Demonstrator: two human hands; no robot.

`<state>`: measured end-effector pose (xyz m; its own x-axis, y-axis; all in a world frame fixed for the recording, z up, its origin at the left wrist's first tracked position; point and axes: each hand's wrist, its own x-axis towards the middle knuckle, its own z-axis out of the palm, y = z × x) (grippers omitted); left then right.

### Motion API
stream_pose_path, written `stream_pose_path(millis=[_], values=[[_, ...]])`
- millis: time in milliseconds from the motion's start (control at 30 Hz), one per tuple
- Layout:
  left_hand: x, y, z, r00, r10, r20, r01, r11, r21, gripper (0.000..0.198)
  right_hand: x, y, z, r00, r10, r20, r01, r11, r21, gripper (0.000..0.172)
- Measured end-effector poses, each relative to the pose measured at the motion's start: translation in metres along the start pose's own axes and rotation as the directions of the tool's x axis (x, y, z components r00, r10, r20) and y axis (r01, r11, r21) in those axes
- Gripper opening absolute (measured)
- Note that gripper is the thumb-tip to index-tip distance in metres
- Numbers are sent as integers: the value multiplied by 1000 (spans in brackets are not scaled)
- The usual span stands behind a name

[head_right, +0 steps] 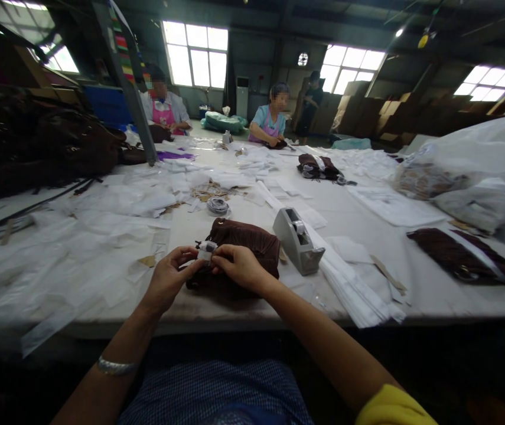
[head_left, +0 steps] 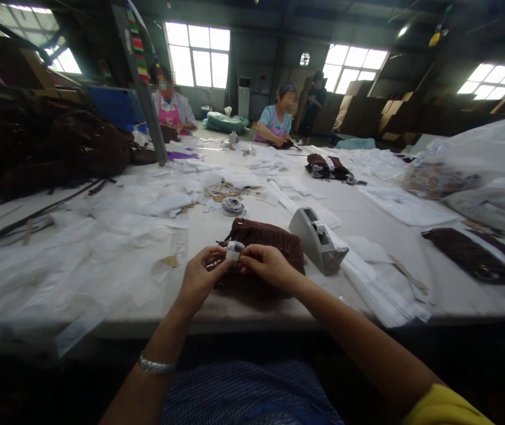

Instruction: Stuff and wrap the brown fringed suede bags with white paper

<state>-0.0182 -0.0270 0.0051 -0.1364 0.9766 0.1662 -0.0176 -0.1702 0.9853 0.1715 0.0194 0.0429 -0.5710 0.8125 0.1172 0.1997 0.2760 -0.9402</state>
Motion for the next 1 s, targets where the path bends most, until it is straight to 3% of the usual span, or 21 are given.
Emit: stream_pose_path(millis=[167,333,567,733,900,1000], values=[[-3,1,4,1000,-22,13,23,999,-38,36,1,3,12,981,-124,-149,101,983,-153,18],[-3,2,3,1000,-5,17,6,998,-61,37,6,4,25,958,-116,-263,89,990,-111,19],[-5,1,3,998,59,-28,-59,998,25,29,9,0,35,969,60,-238,-36,994,101,21],[-8,0,5,999,38,-27,-39,999,-37,25,10,-2,37,968,73,-242,-40,989,139,22],[-7,0,6,992,53,-111,-57,998,-36,34,3,-3,34,981,174,-90,-121,899,420,35],[-8,-1,9,989,62,-135,-65,998,-16,33,1,-4,39,970,193,-145,-98,864,493,43]])
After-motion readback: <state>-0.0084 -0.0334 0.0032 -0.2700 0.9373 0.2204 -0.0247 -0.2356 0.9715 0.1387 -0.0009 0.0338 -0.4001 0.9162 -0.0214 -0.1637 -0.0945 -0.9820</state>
